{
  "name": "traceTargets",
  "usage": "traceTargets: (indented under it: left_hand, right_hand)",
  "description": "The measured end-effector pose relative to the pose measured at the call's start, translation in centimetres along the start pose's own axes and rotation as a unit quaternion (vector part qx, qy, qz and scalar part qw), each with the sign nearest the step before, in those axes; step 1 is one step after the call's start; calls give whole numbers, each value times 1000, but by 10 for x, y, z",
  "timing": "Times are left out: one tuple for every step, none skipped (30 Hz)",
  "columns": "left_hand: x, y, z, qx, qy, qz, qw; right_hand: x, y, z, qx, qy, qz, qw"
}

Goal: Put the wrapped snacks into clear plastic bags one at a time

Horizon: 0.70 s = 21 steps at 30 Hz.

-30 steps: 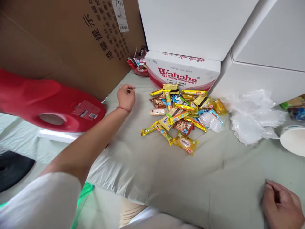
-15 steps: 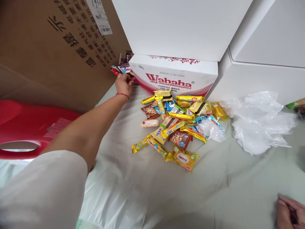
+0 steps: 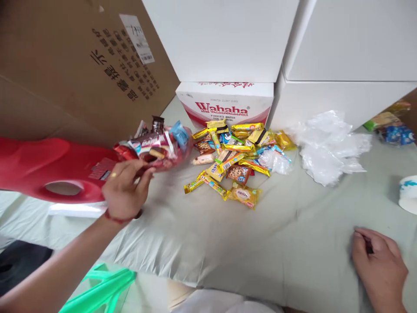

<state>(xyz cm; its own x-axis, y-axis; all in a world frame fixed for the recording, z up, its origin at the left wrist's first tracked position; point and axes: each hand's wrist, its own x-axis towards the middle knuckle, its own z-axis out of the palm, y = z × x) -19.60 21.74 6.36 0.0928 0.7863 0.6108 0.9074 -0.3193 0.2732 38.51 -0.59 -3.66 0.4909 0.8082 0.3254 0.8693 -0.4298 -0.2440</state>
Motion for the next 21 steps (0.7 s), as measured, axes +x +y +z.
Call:
traceTargets:
  left_hand:
    - [-14, 14, -15, -14, 9, 7, 1000]
    - [-25, 29, -27, -35, 23, 7, 999]
    - [-33, 44, -36, -69, 36, -4, 997]
    - [-37, 60, -42, -119, 41, -24, 992]
    - [-38, 75, -43, -179, 42, -55, 981]
    - [-35, 89, -39, -250, 41, -93, 963]
    - [-28, 102, -31, -329, 39, -135, 934]
    - [-19, 114, -19, -417, 52, -181, 889]
    - [-8, 125, -4, -512, 61, -230, 826]
    - [3, 134, 13, -598, 56, -281, 748]
    - [14, 143, 32, -661, 27, -333, 672]
    - [24, 150, 49, -700, -1, -383, 603]
    - [32, 158, 66, -723, -19, -429, 541]
    - [38, 164, 79, -738, -33, -464, 489]
    - [42, 171, 90, -749, -48, -489, 445]
    - [44, 176, 97, -758, -62, -504, 409]
    - [46, 181, 100, -767, -73, -510, 383]
    - [48, 185, 99, -775, -81, -508, 366]
    - [49, 189, 97, -784, -82, -500, 358]
    - [51, 193, 92, -792, -76, -489, 357]
    - [52, 196, 87, -799, -68, -477, 360]
  right_hand:
    - [-1, 0, 0, 2, 3, -2, 1000]
    - [-1, -1, 0, 7, 7, -4, 1000]
    - [-2, -2, -1, 12, 12, -2, 1000]
    - [-2, -2, -1, 15, 13, -1, 1000]
    - [-2, -2, -1, 18, 13, 3, 1000]
    - [-3, -2, -1, 20, 13, 9, 1000]
    - [-3, -2, -1, 22, 10, 15, 1000]
    - [-3, -1, 0, 25, 7, 21, 999]
    - [-3, 0, 0, 28, 2, 23, 999]
    - [-3, 1, 1, 32, -1, 24, 999]
    - [-4, 2, 1, 37, -4, 21, 999]
    - [-4, 3, 1, 43, -9, 14, 999]
    - [-5, 4, 1, 48, -11, 9, 999]
    - [-5, 5, 1, 52, -9, 5, 999]
    - [-6, 6, 1, 55, -6, 3, 998]
    - [-6, 8, 2, 59, -4, 2, 998]
    - [-6, 9, 2, 64, -1, 2, 998]
    - [-5, 10, 2, 73, 1, 5, 997]
    - [-5, 10, 3, 84, 0, 10, 996]
    - [-4, 10, 3, 100, -4, 20, 995]
    - [-4, 9, 3, 119, -8, 37, 992]
